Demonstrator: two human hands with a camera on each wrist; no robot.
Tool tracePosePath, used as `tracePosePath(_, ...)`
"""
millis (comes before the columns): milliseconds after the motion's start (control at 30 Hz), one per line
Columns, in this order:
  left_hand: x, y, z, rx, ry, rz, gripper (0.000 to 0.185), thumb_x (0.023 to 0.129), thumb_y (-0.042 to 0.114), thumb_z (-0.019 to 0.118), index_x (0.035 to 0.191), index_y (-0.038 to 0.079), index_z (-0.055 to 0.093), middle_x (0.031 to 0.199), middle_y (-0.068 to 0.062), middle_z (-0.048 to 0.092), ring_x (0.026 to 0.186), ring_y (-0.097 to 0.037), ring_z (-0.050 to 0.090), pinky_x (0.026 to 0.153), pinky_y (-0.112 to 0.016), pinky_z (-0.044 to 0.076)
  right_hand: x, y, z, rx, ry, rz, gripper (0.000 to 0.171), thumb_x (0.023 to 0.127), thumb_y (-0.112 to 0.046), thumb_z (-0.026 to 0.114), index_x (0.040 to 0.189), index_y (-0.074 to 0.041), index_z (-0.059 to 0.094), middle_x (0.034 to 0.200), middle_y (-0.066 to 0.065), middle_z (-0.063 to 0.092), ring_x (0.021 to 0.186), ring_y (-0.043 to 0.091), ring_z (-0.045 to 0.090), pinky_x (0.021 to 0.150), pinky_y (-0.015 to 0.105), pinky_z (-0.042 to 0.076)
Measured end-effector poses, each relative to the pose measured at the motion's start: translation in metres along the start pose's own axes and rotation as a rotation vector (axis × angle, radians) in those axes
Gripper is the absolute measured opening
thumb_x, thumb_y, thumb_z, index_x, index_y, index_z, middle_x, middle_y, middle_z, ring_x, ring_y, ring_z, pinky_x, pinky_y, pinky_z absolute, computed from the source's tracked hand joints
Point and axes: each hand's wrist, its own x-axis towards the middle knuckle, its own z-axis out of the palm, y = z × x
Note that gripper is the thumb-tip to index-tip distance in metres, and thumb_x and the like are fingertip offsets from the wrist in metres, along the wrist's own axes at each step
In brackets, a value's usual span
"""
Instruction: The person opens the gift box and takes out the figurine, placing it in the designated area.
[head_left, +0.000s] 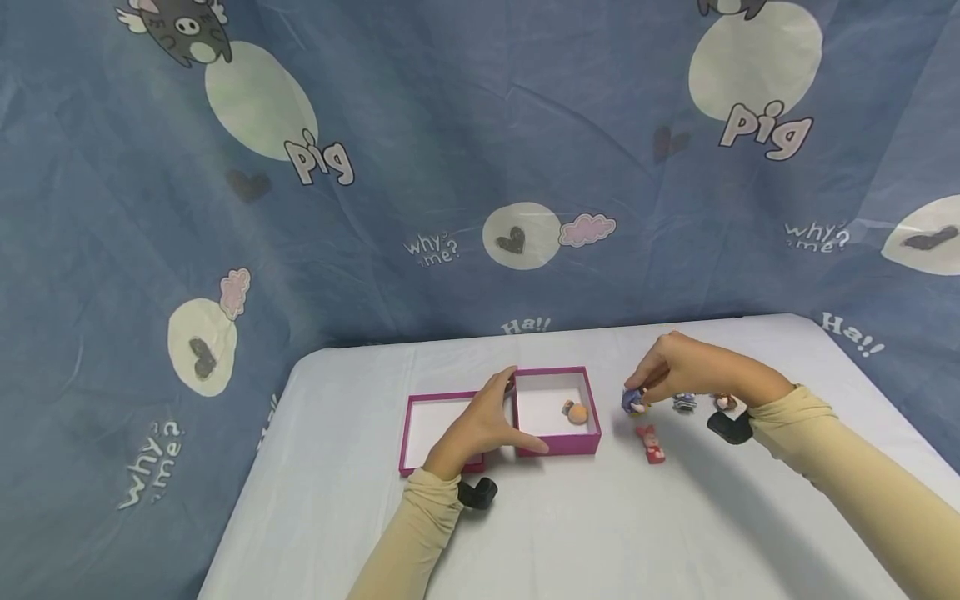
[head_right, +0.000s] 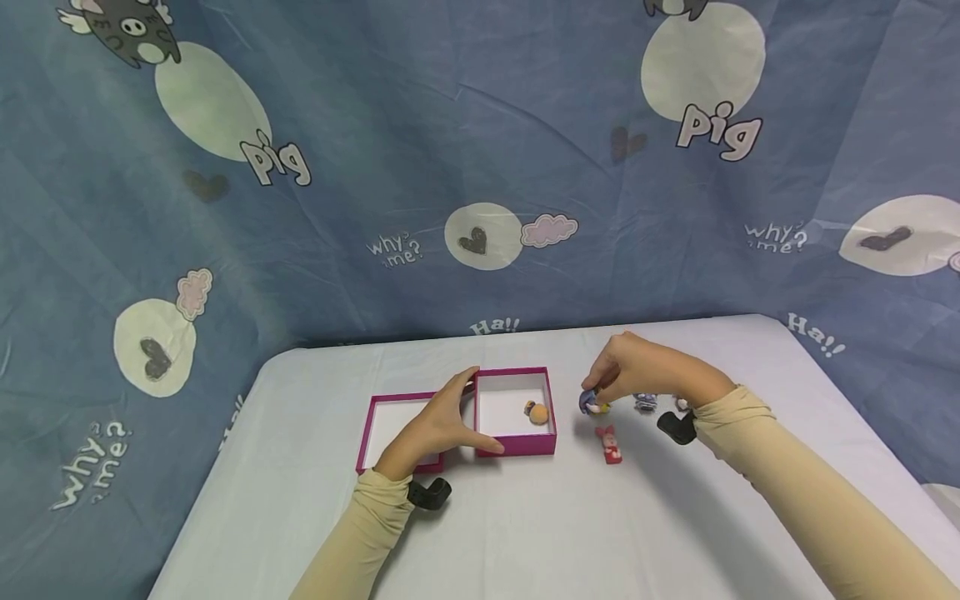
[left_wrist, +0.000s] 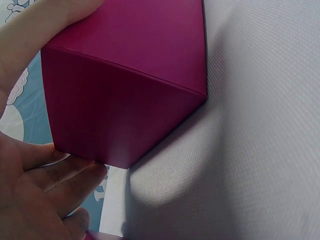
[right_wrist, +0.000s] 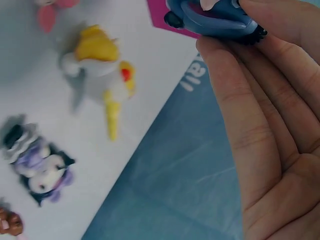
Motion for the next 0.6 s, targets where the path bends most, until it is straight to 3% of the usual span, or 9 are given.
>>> tracePosePath(600, 0.001, -0.001, 0.002, -0.006, 0.005, -0.015, 0.135, 0.060, 0.047, 0.100, 0.165, 0.016, 0.021, 0.168, -0.009, 0.034, 0.155, -0.030, 0.035, 0.125, -0.054, 0.034, -0.043, 0.038, 0.021, -0.055, 0.042, 0.059, 0.027, 0.079, -0.007, 0.087, 0.104, 0.002, 0.080, 0.100, 0.012, 0.081, 0.089, 0.012, 0.077, 0.076, 0.020, 0.062)
